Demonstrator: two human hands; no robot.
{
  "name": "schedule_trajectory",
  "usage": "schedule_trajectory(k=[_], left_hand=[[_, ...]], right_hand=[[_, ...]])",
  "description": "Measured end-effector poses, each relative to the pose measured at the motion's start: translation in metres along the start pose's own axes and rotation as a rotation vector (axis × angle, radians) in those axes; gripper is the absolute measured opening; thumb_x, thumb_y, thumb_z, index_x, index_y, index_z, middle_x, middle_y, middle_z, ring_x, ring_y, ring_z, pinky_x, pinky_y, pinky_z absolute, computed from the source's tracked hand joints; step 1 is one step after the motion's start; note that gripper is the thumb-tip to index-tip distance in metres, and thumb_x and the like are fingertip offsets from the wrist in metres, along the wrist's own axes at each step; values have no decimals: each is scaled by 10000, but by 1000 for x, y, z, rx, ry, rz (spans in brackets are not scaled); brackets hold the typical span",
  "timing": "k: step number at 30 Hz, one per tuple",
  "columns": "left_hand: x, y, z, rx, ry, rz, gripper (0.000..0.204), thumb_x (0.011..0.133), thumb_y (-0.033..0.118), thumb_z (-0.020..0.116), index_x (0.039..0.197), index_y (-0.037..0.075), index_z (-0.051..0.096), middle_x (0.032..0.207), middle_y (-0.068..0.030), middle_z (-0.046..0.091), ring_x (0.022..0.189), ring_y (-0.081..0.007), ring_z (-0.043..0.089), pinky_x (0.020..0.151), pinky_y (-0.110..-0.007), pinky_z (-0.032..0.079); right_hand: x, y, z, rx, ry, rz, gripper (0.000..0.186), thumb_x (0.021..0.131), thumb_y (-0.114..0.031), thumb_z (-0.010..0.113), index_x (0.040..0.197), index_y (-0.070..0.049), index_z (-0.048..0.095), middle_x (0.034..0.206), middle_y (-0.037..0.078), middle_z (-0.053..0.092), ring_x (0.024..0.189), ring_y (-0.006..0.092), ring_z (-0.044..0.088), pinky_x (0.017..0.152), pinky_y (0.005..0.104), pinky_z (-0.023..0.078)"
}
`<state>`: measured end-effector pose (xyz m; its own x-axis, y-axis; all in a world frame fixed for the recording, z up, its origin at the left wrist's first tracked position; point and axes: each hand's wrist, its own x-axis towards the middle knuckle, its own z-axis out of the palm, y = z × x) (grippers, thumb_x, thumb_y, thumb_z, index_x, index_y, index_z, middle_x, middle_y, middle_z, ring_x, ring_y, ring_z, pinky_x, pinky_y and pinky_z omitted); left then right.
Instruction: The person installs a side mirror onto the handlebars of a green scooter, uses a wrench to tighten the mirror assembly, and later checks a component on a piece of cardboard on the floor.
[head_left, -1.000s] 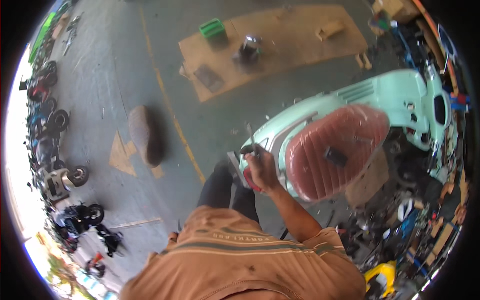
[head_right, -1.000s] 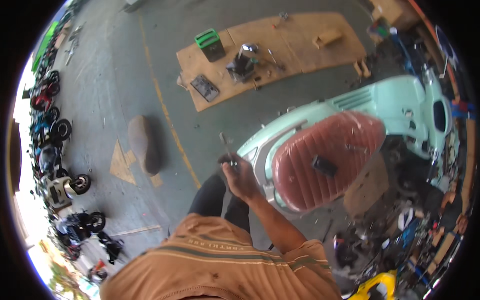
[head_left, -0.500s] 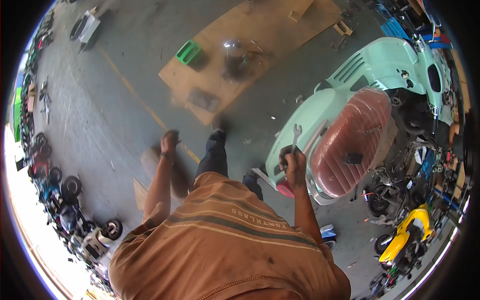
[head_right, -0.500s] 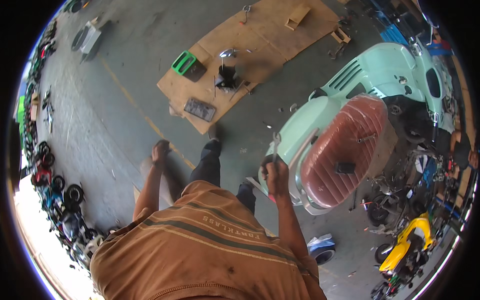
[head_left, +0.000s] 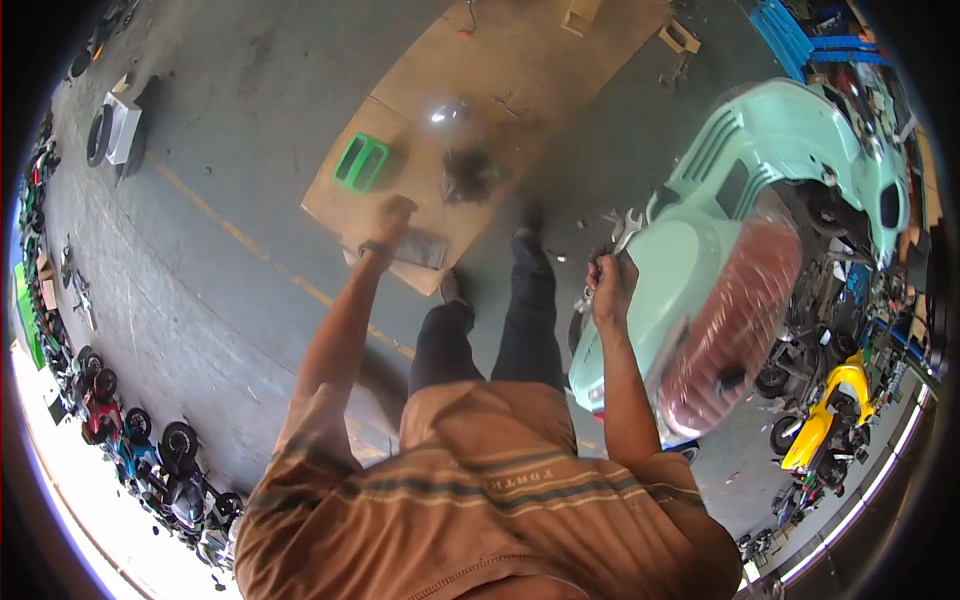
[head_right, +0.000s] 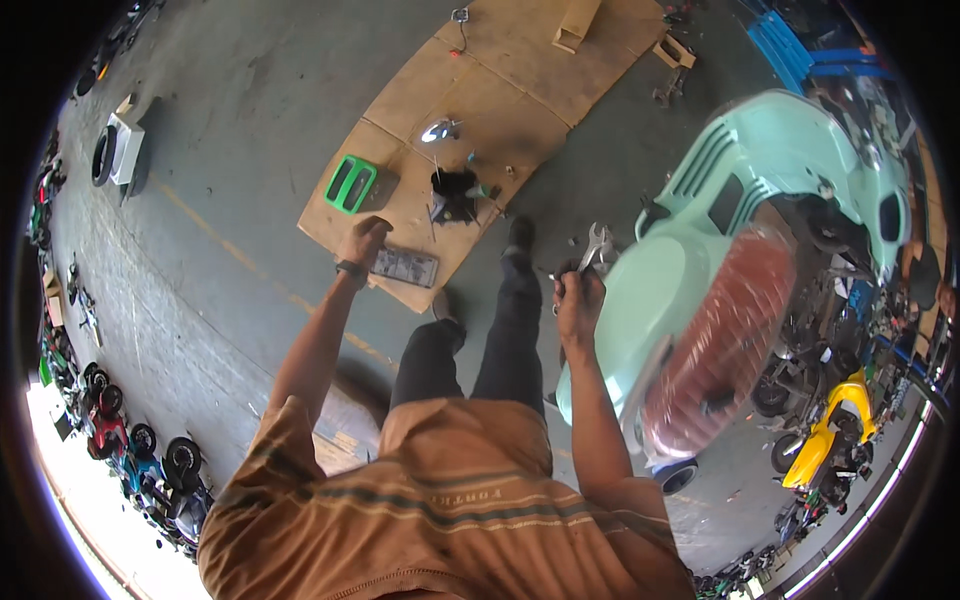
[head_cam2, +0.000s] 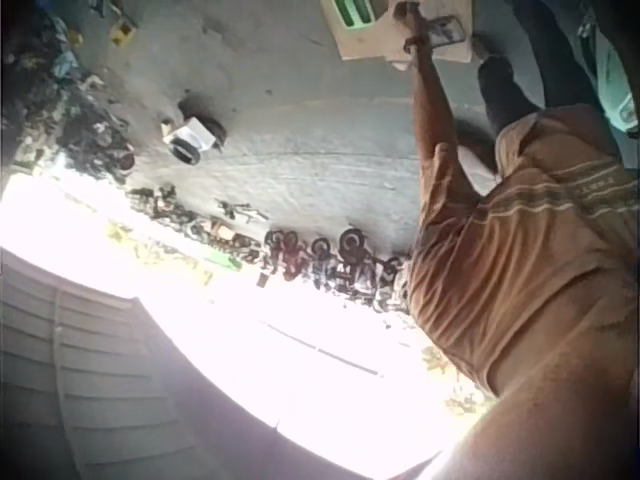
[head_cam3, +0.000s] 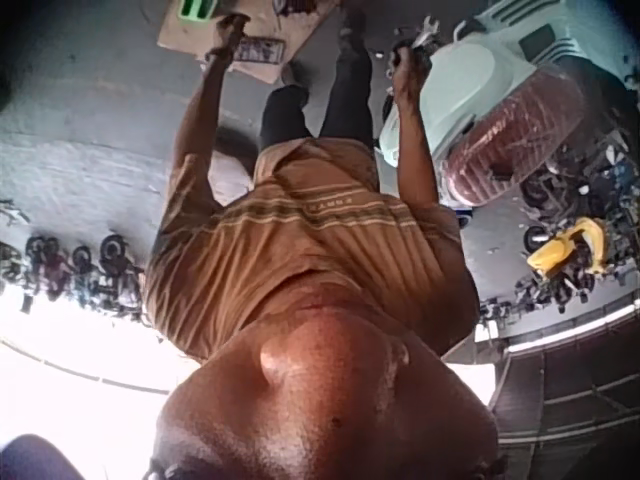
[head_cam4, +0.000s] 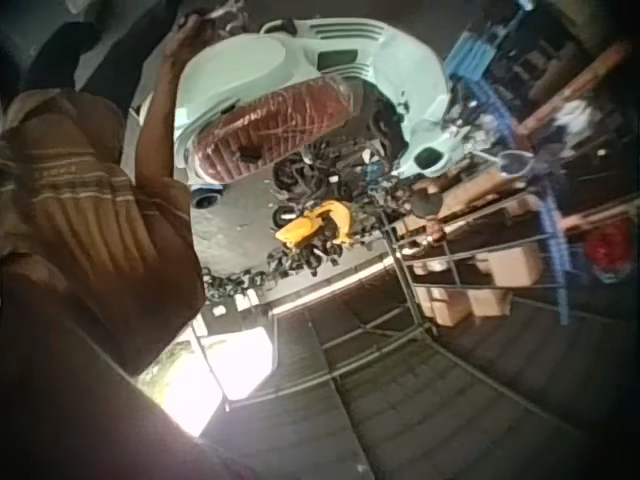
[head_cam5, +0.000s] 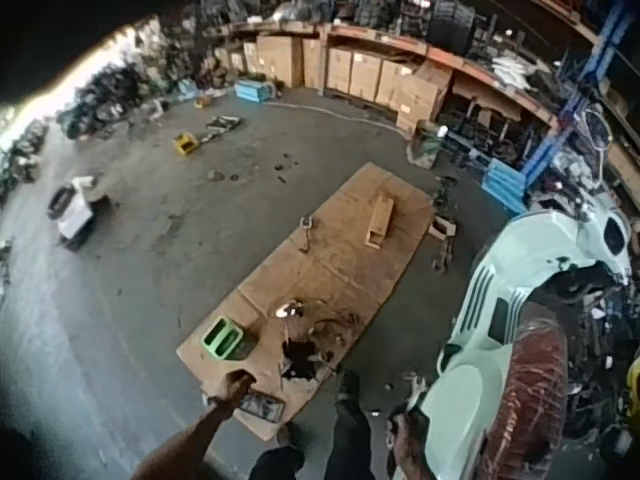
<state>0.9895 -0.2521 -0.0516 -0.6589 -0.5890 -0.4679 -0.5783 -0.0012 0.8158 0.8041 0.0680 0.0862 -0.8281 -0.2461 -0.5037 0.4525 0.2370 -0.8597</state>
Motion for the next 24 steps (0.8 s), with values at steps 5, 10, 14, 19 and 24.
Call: schedule_trajectory(k=[5,10,14,19,24], left_hand=[[148,-89,57,105,67,76,212,833,218,555,846,35,662,688,-100,626,618,-202,605,580,-328,472],[319,-175,126,369,176,-104,183,803,197,570,931,90,645,685,-173,630,691,-336,639,626,-424,481],[443,-269,184,601,109,-53,309,776,166,567,1081,123,588,878,-200,627,848,-379,604,732,-475,480],[549,-298,211,928,-144,59,396,792,190,580,1180,113,565,991,-198,612,961,-401,564,840,-484,452],[556,-241,193,733,-311,8,365,849,303,592,1145,89,596,859,-176,643,862,-325,622,787,-420,478]], right_hand=[[198,89,62,-567,-75,-82,157,847,-137,544,788,3,584,654,89,628,588,211,614,541,336,466],[461,306,141,-900,-324,-223,172,830,-168,578,903,-25,639,828,185,668,803,410,623,710,446,502],[588,406,245,-1073,-691,-371,222,820,-174,591,1013,-73,638,1117,198,602,1095,348,549,917,433,464],[682,522,291,-1205,-843,-981,222,803,-216,608,986,-110,674,1222,165,557,1166,368,499,918,460,481],[687,517,284,-1097,-736,-949,250,793,-237,610,1034,-225,677,1328,120,471,1193,348,468,810,492,537]])
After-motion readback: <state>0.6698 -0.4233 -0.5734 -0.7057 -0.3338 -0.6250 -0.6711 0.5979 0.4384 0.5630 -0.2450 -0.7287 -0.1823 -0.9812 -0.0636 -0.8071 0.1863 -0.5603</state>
